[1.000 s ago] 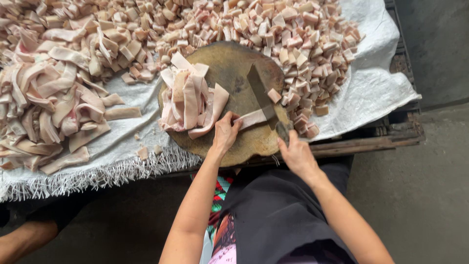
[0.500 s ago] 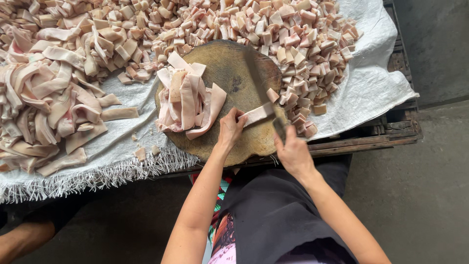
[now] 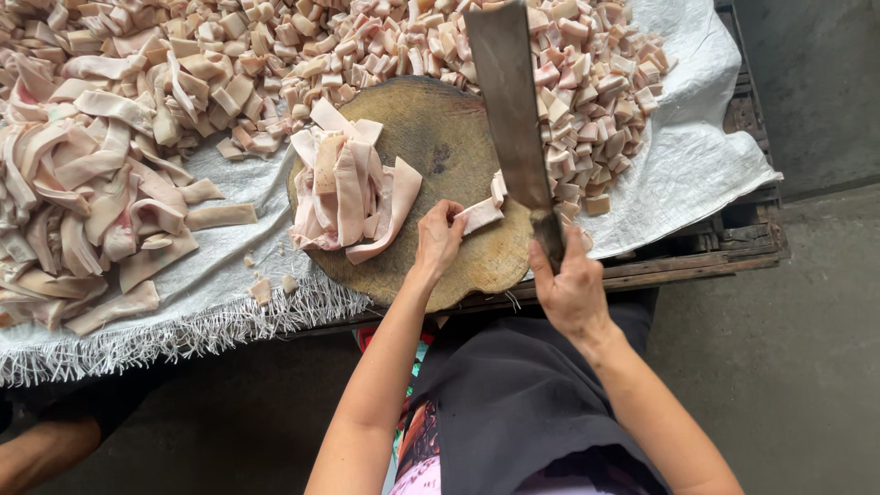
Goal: The person uses a cleaver to chop large pieces of pork skin into small cubes on a wooden cutting board.
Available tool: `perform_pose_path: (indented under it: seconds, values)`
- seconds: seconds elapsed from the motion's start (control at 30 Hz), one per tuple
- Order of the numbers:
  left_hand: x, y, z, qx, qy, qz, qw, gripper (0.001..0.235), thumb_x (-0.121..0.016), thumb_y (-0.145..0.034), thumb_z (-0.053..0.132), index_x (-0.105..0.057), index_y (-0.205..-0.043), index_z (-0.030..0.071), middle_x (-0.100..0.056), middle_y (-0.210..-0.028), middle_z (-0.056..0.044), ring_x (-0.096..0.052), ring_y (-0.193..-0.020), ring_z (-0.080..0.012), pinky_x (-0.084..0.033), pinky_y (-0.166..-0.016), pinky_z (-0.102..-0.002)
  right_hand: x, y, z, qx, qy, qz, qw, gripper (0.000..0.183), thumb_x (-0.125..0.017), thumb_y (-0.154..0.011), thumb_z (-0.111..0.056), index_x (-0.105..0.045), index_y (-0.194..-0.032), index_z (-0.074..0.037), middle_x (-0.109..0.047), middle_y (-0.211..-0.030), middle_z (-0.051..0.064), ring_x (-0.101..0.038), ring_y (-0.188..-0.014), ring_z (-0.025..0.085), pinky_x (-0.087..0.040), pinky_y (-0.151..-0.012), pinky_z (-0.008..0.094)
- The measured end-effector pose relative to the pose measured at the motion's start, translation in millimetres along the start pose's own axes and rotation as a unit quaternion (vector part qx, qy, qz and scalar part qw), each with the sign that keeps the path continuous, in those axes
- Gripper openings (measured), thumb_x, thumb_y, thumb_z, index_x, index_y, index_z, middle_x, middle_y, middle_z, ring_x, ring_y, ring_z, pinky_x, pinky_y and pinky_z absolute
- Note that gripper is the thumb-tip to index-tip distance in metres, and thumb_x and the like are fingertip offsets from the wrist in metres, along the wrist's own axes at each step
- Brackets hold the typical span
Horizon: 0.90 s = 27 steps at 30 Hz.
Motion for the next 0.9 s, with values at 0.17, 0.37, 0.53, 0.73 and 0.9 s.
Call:
perform_pose_path:
  seconds: [0.17, 0.37, 0.53, 0.73, 0.9]
  values:
    - [-0.1, -7.7, -8.4, -0.046, -0.017, 0.000, 0.999, 0.020, -0.067, -0.093, 0.013, -0.067, -0.105, -0.002, -0.073, -0.100, -0.020, -0.071, -0.092, -0.0302, -0.056, -0.085, -0.041, -43.0, -8.7, 40.3, 0.030, 0.099, -0.049, 0.993, 0.038, -0.061, -0.103, -0.034, -0.052, -0.118, 0.000, -0.068, -0.075, 0.030, -0.069, -0.073, 0.048, -0.055, -0.061, 0.053]
    - [-5.9, 1.8, -0.8, -0.045, -0.011, 0.008, 0.999, 0.019, -0.066, -0.093, 0.011, -0.070, -0.106, -0.002, -0.071, -0.102, -0.020, -0.072, -0.091, -0.0307, -0.056, -0.084, -0.040, -7.1, -6.7, 5.5, -0.016, 0.040, -0.052, 0.998, 0.035, -0.061, -0.100, -0.034, -0.060, -0.117, -0.003, -0.065, -0.060, 0.020, -0.070, -0.055, 0.034, -0.052, -0.055, 0.046]
    - [-5.3, 5.6, 6.6, 0.038, 0.058, -0.011, 0.998, 0.023, -0.057, -0.098, 0.010, -0.067, -0.116, 0.001, -0.061, -0.111, -0.017, -0.071, -0.080, -0.0255, -0.059, -0.076, -0.038, 7.7, 6.3, -23.2, 0.068, -0.005, 0.010, 0.998, 0.035, -0.058, -0.103, -0.033, -0.056, -0.118, -0.002, -0.064, -0.060, 0.012, -0.068, -0.050, 0.025, -0.052, -0.048, 0.040]
    - [-7.5, 0.6, -3.7, -0.045, 0.012, 0.024, 0.999, 0.020, -0.064, -0.090, 0.005, -0.064, -0.108, -0.003, -0.066, -0.105, -0.018, -0.068, -0.093, -0.0279, -0.056, -0.087, -0.040, -60.9, -1.4, 32.0, 0.033, 0.120, -0.046, 0.991, 0.041, -0.058, -0.104, -0.037, -0.052, -0.120, 0.000, -0.068, -0.069, 0.024, -0.069, -0.065, 0.043, -0.054, -0.058, 0.050]
    - [-15.0, -1.9, -13.5, -0.054, -0.012, 0.025, 0.998, 0.018, -0.066, -0.087, 0.005, -0.066, -0.104, -0.002, -0.067, -0.101, -0.018, -0.068, -0.093, -0.0297, -0.055, -0.087, -0.040, -41.8, -9.6, 31.2, -0.017, 0.034, -0.083, 0.996, 0.039, -0.060, -0.099, -0.038, -0.059, -0.111, -0.001, -0.068, -0.063, 0.020, -0.070, -0.056, 0.034, -0.054, -0.054, 0.046]
Point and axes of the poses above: each hand's wrist, its own y-axis away from the middle knuckle, its own x-axis out of the back of the hand, z = x × y, the point moved 2 cm from there along -y, towards the middle knuckle
